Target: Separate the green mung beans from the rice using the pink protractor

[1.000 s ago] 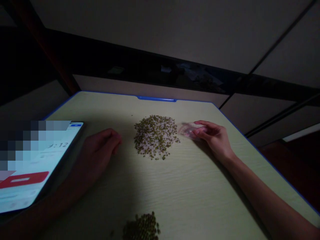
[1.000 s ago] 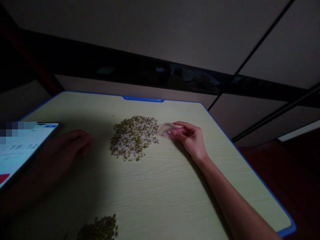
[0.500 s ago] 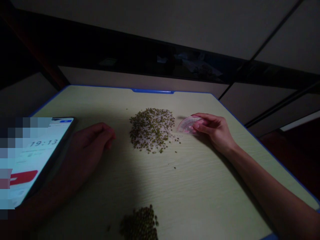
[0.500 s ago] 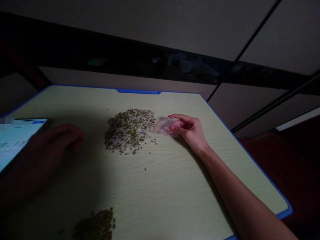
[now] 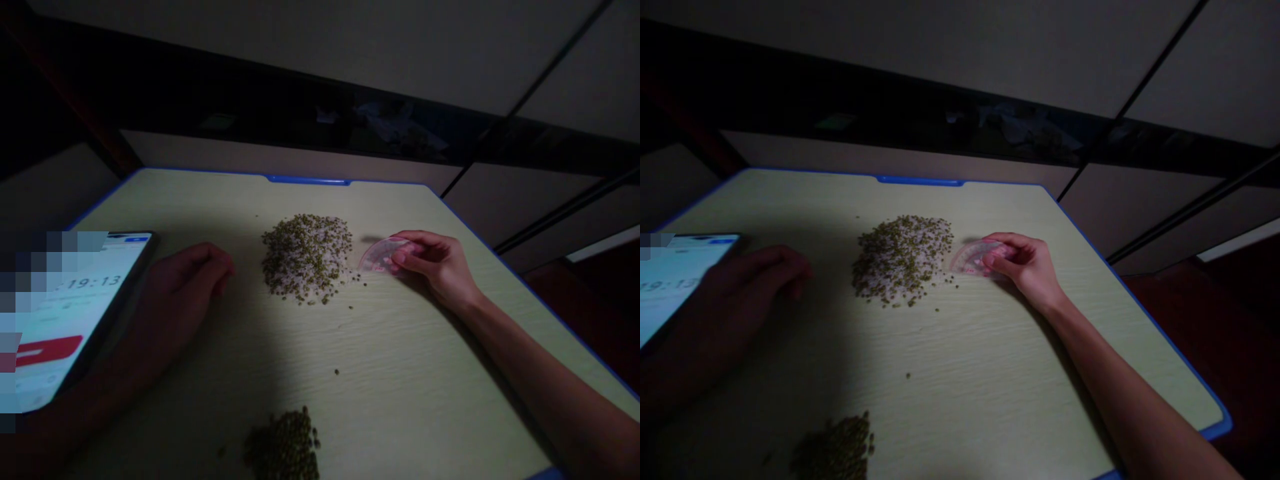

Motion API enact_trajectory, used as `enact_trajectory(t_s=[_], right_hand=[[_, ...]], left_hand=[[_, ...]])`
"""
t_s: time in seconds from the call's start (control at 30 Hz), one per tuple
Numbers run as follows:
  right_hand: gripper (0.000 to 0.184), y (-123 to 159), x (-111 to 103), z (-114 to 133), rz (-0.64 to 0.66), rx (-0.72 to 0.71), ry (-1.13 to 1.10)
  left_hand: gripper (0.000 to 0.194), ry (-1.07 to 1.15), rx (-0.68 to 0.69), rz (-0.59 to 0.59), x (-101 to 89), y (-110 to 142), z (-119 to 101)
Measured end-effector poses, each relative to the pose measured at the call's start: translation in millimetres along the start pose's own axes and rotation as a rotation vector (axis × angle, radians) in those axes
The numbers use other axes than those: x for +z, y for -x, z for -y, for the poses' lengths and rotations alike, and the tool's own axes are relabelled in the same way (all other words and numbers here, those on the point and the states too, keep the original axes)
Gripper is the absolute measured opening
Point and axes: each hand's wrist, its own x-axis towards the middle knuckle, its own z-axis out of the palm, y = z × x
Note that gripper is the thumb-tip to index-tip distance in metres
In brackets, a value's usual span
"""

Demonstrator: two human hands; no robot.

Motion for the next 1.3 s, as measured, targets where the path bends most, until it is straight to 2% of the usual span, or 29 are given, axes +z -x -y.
enact_trajectory(t_s=[0.33,0.67,0.87,1.3], right_hand=[[0.021,9.1,-2.0,9.2,0.033,0.016,0.147],[0.022,7.5,-0.3,10.7,-0.018,-0.030,0.264],[0.023,7.5,3.0,9.9,-0.022,-0.028,0.249],[0.023,7.8,-2.1,10.8,0.096,0.002,0.166]], left_hand=[[0.028,-0.034,0.000,0.002,1.7,-1.3,-1.0],[0.029,-0.039,0.019,-0.002,-0.7,-0.4,2.6],[0.029,-0.048,0.033,-0.006,1.3,-1.4,1.3],[0.027,-0.081,-0.007,0.007,-0.5,0.3,-1.9]])
